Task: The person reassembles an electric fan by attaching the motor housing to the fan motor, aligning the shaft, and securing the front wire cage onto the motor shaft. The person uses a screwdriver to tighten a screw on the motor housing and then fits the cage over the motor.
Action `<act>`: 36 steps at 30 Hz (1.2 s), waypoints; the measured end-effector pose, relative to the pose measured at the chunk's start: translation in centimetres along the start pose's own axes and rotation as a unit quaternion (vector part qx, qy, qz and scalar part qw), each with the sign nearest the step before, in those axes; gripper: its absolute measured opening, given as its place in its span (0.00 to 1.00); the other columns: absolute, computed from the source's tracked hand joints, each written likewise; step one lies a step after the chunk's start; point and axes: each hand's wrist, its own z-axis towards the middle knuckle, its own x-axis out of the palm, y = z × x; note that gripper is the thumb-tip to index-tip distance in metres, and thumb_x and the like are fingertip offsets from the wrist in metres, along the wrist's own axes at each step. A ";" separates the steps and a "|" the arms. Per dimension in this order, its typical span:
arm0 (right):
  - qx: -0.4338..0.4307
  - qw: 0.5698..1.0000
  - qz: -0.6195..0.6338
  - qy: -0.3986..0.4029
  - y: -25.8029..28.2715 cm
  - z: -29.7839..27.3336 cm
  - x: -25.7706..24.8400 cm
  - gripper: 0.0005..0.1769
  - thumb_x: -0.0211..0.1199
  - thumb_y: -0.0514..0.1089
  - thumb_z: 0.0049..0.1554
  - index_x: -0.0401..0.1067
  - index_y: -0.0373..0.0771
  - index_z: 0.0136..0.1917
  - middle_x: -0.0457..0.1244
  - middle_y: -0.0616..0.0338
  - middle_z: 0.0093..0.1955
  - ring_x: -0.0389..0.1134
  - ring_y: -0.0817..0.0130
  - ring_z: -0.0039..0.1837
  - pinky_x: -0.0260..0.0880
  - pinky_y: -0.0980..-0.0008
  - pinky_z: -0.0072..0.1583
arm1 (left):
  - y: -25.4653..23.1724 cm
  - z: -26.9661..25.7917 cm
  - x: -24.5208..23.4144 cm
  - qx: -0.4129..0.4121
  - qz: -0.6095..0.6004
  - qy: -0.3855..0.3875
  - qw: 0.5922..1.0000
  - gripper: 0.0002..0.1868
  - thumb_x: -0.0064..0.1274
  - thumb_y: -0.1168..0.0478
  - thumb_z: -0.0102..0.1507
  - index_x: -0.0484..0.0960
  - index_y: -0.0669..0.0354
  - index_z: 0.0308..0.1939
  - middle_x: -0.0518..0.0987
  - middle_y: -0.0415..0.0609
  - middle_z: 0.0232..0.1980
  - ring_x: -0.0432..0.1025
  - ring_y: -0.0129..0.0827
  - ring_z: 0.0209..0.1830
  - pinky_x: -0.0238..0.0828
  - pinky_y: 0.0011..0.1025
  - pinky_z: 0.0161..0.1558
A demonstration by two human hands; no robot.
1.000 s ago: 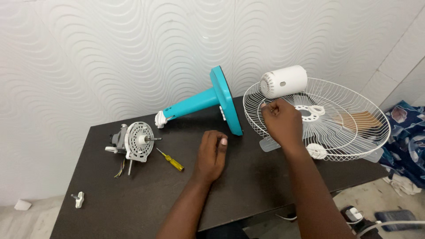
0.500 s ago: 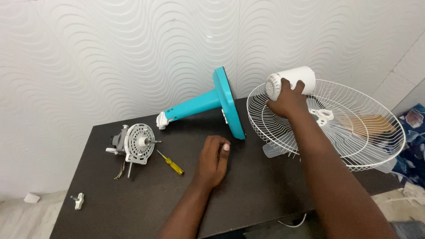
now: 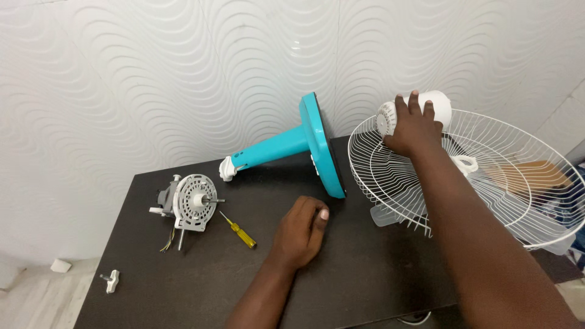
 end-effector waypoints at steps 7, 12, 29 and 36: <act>0.029 0.999 -0.011 -0.007 -0.1 -1.2 0.6 0.57 0.74 0.60 0.49 0.49 0.60 0.85 0.46 0.37 0.80 0.44 0.33 0.79 0.54 0.33 0.72 | -0.1 -0.4 0.1 -0.001 0.005 0.011 1.000 0.14 0.44 0.54 0.73 0.78 0.61 0.45 0.77 0.54 0.43 0.76 0.46 0.39 0.73 0.39 0.40; 0.018 0.999 0.014 -0.031 -0.3 -0.6 0.8 0.54 0.77 0.59 0.45 0.54 0.56 0.79 0.34 0.46 0.86 0.35 0.28 0.80 0.54 0.28 0.67 | 0.0 -0.2 0.0 0.003 -0.012 -0.003 1.000 0.14 0.45 0.55 0.73 0.77 0.62 0.45 0.77 0.56 0.41 0.75 0.49 0.39 0.72 0.40 0.40; -0.047 0.990 -0.071 -0.112 -3.4 2.1 4.7 0.62 0.75 0.71 0.46 0.52 0.42 0.81 0.41 0.32 0.81 0.40 0.23 0.77 0.56 0.26 0.63 | 0.2 -0.8 -0.1 -0.006 -0.017 -0.007 1.000 0.17 0.41 0.51 0.75 0.77 0.61 0.44 0.77 0.54 0.41 0.76 0.48 0.38 0.72 0.41 0.40; -0.032 0.998 -0.010 -0.062 -3.6 2.4 4.6 0.65 0.71 0.73 0.48 0.44 0.48 0.87 0.45 0.38 0.79 0.49 0.24 0.76 0.61 0.26 0.64 | -0.2 -0.9 -0.1 -0.029 -0.012 -0.005 0.999 0.19 0.40 0.49 0.74 0.77 0.61 0.43 0.78 0.54 0.41 0.76 0.52 0.39 0.71 0.43 0.39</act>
